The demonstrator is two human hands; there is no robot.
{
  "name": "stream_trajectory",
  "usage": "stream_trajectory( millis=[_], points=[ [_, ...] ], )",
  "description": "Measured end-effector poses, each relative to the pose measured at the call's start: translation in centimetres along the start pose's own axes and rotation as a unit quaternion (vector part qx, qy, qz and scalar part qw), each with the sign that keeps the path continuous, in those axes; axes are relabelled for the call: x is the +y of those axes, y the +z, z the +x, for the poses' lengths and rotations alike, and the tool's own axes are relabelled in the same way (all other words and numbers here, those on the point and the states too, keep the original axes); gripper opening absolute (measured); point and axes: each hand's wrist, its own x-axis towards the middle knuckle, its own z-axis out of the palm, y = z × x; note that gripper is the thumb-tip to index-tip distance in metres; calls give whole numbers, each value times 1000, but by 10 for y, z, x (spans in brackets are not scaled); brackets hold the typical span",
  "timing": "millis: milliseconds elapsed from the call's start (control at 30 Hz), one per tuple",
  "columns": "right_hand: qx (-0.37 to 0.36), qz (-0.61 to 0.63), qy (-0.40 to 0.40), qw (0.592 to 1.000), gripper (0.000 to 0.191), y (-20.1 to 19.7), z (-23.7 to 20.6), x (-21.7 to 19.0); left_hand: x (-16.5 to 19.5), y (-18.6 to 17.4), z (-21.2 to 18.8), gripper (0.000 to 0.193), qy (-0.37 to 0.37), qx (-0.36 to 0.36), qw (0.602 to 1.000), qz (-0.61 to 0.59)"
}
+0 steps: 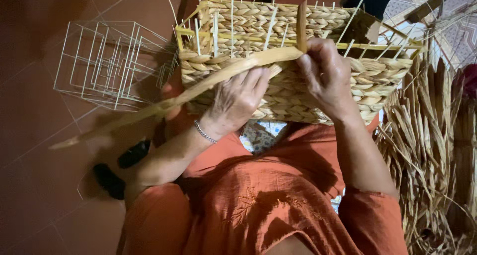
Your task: The person weaves a rectangular basket by hand, interlacing dried palm strips through a wire frame. They repeatedly pull strips through the weave, adjust tension, and rotate the basket to continue the pattern.
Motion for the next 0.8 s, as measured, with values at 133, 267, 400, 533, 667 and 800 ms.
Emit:
stream_trajectory(
  millis=[133,267,400,533,667,800],
  points=[
    [50,-79,-173,980,17,7,9,-5,-7,11,-9,31,-20,0,998,-53],
    [32,-51,-137,989,20,2,4,-12,-12,30,9,30,-28,-5,991,-129],
    [-5,22,-86,996,18,-3,0,-15,-15,55,42,46,-52,-19,974,-220],
    [21,-19,-114,993,21,-1,3,-15,-18,64,50,22,-154,68,914,-369],
    [42,-36,-131,990,18,1,2,-8,-19,63,48,23,-177,40,903,-389],
    [61,-29,-130,989,17,5,-3,7,-15,68,51,19,-181,29,883,-431]
  ],
)
